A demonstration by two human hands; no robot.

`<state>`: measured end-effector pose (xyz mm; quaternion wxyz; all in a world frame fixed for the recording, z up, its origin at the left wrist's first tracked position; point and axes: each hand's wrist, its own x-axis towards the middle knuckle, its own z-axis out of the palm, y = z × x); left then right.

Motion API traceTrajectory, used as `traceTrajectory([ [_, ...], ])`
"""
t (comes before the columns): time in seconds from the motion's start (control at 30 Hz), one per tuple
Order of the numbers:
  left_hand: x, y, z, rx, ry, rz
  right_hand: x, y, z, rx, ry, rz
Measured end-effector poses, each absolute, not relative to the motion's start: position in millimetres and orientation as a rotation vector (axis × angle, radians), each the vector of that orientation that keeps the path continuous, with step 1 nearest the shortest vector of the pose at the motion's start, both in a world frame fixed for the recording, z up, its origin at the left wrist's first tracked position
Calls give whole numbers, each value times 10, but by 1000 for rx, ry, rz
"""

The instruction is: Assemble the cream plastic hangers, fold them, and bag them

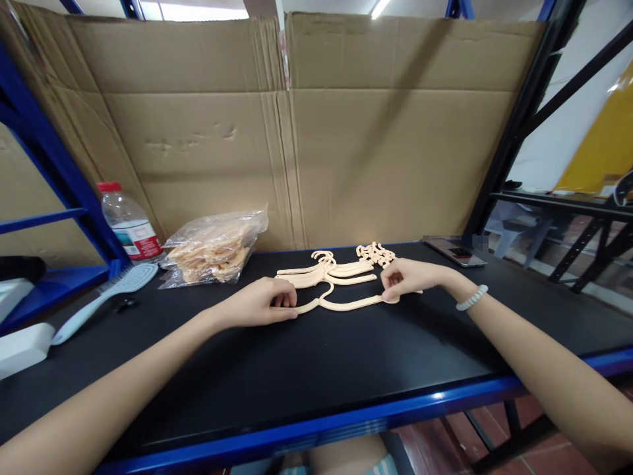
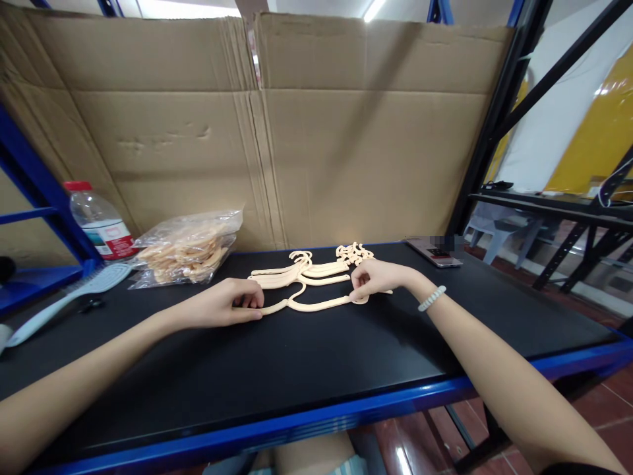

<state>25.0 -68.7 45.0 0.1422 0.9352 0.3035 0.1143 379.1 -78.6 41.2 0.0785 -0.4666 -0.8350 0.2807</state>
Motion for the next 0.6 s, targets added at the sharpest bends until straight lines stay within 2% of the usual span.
traceTrajectory([
  [0.17, 233, -624, 405, 2719, 945, 454, 3853, -714, 398, -1354, -2234, 566],
  [0.47, 220, -492, 184, 2665, 1122, 927, 3960, -543, 225, -1560, -2038, 361],
  [0.6, 222, -460, 121, 2644, 1159, 1002, 3954, -545, 218, -1565, -2072, 287],
])
